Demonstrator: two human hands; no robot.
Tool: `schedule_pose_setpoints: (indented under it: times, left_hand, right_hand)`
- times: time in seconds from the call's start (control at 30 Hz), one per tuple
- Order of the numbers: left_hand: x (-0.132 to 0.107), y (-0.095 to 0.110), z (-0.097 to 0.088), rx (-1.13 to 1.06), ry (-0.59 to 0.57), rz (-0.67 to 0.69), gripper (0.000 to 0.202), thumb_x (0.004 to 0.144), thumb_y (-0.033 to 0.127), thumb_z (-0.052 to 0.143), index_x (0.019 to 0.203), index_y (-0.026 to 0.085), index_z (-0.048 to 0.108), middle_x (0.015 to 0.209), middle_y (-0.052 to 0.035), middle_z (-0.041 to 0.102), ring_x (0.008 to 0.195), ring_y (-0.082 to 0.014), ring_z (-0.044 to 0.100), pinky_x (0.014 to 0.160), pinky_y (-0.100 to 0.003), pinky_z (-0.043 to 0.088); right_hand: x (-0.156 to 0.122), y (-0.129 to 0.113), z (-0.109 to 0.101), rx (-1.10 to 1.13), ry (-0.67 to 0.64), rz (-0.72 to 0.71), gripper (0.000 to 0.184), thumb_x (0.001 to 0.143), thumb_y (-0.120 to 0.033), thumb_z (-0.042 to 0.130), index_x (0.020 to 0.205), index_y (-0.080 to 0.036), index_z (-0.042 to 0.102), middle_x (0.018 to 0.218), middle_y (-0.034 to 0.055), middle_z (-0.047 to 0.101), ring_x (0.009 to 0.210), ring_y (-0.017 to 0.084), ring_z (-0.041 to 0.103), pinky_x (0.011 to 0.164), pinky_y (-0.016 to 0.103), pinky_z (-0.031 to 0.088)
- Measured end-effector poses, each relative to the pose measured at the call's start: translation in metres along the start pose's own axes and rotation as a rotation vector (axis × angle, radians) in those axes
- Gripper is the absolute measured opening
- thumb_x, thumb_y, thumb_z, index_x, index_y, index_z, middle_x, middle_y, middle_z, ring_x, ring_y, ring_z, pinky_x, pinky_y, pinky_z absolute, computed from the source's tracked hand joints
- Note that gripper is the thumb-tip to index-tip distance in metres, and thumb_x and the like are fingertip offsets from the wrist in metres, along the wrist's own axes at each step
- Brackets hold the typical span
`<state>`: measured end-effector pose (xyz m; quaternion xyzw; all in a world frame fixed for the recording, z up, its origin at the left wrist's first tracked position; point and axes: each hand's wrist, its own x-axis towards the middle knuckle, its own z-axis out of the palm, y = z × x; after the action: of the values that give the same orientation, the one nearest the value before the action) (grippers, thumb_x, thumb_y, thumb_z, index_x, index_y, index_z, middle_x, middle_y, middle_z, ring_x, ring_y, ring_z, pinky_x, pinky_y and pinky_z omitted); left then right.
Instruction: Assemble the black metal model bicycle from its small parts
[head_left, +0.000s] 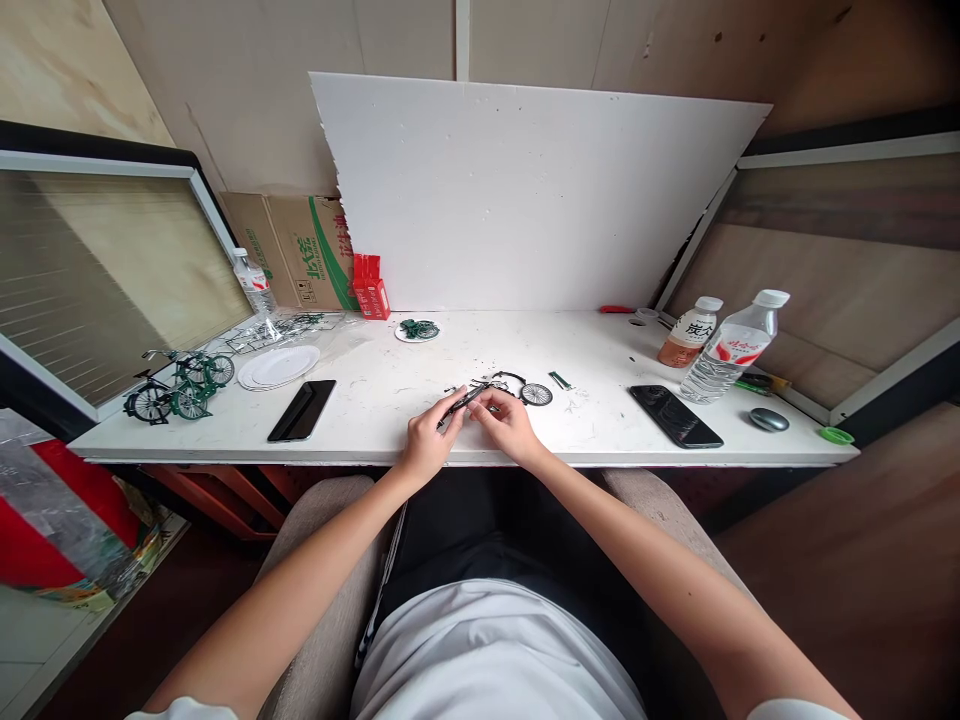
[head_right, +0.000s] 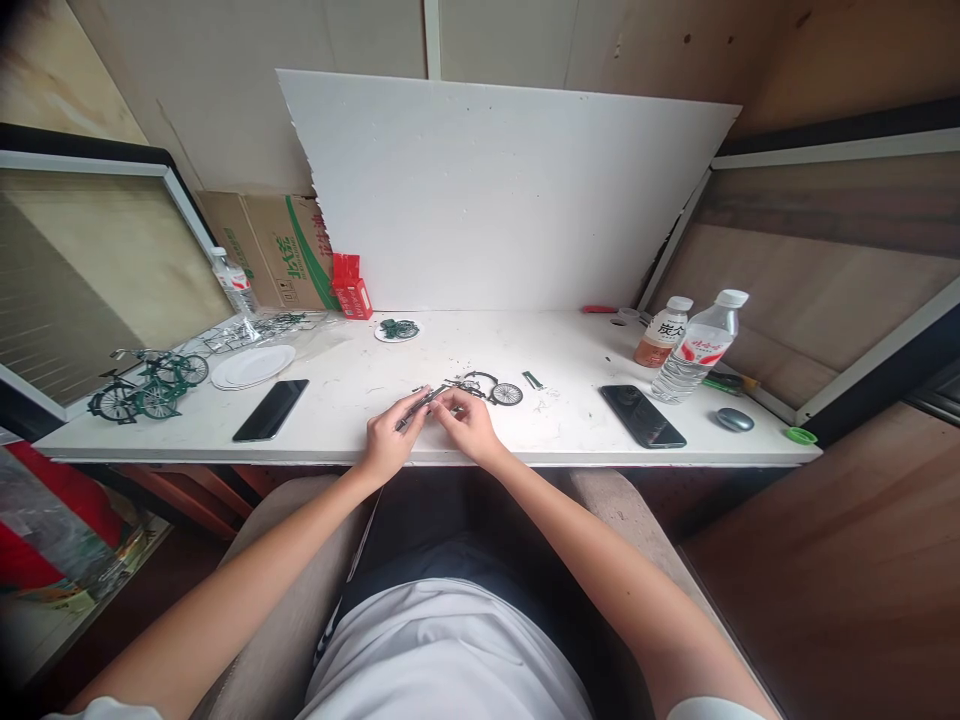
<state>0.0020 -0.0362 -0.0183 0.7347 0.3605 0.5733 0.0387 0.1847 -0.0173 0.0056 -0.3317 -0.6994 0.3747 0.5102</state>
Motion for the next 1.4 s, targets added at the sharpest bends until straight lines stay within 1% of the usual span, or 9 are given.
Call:
schedule_pose_setpoints:
  times: [0.23, 0.4, 0.47, 0.57, 0.8, 1.03, 1.2, 1.4]
  left_hand:
    - [0.0001, -0.0001, 0.0005, -0.007, 0.008, -0.017, 0.037, 0.105, 0.028, 0.062, 0.141, 0.026, 0.068, 0.135, -0.0059, 0.075, 0.121, -0.0251, 0.075, 0.106, -0.042, 0.064]
    - [-0.0002, -0.0001, 0.001, -0.006, 0.015, -0.03, 0.037, 0.105, 0.028, 0.061, 0.141, 0.025, 0.068, 0.136, -0.0068, 0.075, 0.122, -0.026, 0.075, 0.106, -0.043, 0.065]
    - [-0.0004, -0.0003, 0.0011, -0.002, 0.014, -0.027, 0.037, 0.105, 0.028, 0.061, 0.141, 0.025, 0.068, 0.136, -0.0067, 0.075, 0.122, -0.0259, 0.075, 0.106, -0.043, 0.064]
    - [-0.0007, -0.0009, 0.0009, 0.006, 0.01, -0.018, 0.037, 0.105, 0.028, 0.061, 0.141, 0.026, 0.068, 0.136, -0.0064, 0.075, 0.121, -0.0259, 0.075, 0.107, -0.043, 0.064]
    - [-0.0012, -0.0024, 0.0011, 0.019, 0.009, -0.006, 0.037, 0.105, 0.027, 0.061, 0.142, 0.026, 0.067, 0.136, -0.0062, 0.075, 0.121, -0.0254, 0.075, 0.107, -0.043, 0.064]
    - [-0.0014, -0.0025, 0.0012, 0.024, 0.006, -0.004, 0.038, 0.105, 0.026, 0.061, 0.142, 0.026, 0.067, 0.136, -0.0061, 0.075, 0.121, -0.0255, 0.075, 0.107, -0.042, 0.064]
    - [-0.0006, -0.0016, 0.0005, 0.015, 0.007, -0.017, 0.038, 0.104, 0.026, 0.062, 0.142, 0.026, 0.067, 0.137, -0.0058, 0.074, 0.122, -0.0254, 0.074, 0.107, -0.042, 0.063]
    - [0.0002, -0.0002, 0.0001, 0.002, 0.007, -0.047, 0.037, 0.105, 0.025, 0.062, 0.141, 0.025, 0.068, 0.137, -0.0051, 0.074, 0.122, -0.0249, 0.074, 0.108, -0.041, 0.063]
  right_hand:
    - [-0.0004, -0.0018, -0.0001, -0.027, -0.019, -0.003, 0.037, 0.1, -0.058, 0.062, 0.089, -0.023, 0.071, 0.087, 0.0056, 0.072, 0.085, 0.023, 0.066, 0.076, 0.036, 0.052]
    - [-0.0006, -0.0005, 0.0016, 0.005, 0.051, 0.033, 0.036, 0.093, -0.059, 0.071, 0.097, -0.023, 0.069, 0.086, 0.0054, 0.069, 0.083, 0.023, 0.065, 0.067, 0.033, 0.052]
    - [-0.0006, 0.0001, 0.002, -0.002, 0.064, 0.025, 0.037, 0.091, -0.059, 0.073, 0.096, -0.023, 0.069, 0.086, 0.0055, 0.069, 0.082, 0.022, 0.064, 0.065, 0.032, 0.051]
    - [-0.0011, 0.001, 0.002, -0.016, 0.073, 0.013, 0.037, 0.092, -0.06, 0.071, 0.094, -0.023, 0.07, 0.087, 0.0065, 0.07, 0.082, 0.022, 0.065, 0.066, 0.033, 0.051]
    - [-0.0014, 0.0048, 0.0021, 0.007, 0.051, 0.02, 0.037, 0.094, -0.06, 0.07, 0.093, -0.023, 0.067, 0.087, 0.0062, 0.072, 0.082, 0.023, 0.068, 0.069, 0.035, 0.052]
    - [-0.0008, 0.0046, 0.0009, 0.012, 0.024, 0.033, 0.039, 0.096, -0.061, 0.066, 0.09, -0.023, 0.064, 0.084, 0.005, 0.07, 0.08, 0.022, 0.066, 0.071, 0.035, 0.053]
    - [-0.0008, 0.0028, 0.0014, 0.004, 0.017, 0.032, 0.038, 0.098, -0.061, 0.065, 0.094, -0.023, 0.067, 0.079, 0.0037, 0.068, 0.077, 0.021, 0.065, 0.07, 0.034, 0.052]
    - [-0.0018, 0.002, 0.0027, -0.023, 0.078, 0.017, 0.037, 0.093, -0.059, 0.071, 0.097, -0.023, 0.07, 0.08, 0.0034, 0.066, 0.076, 0.02, 0.062, 0.064, 0.031, 0.048]
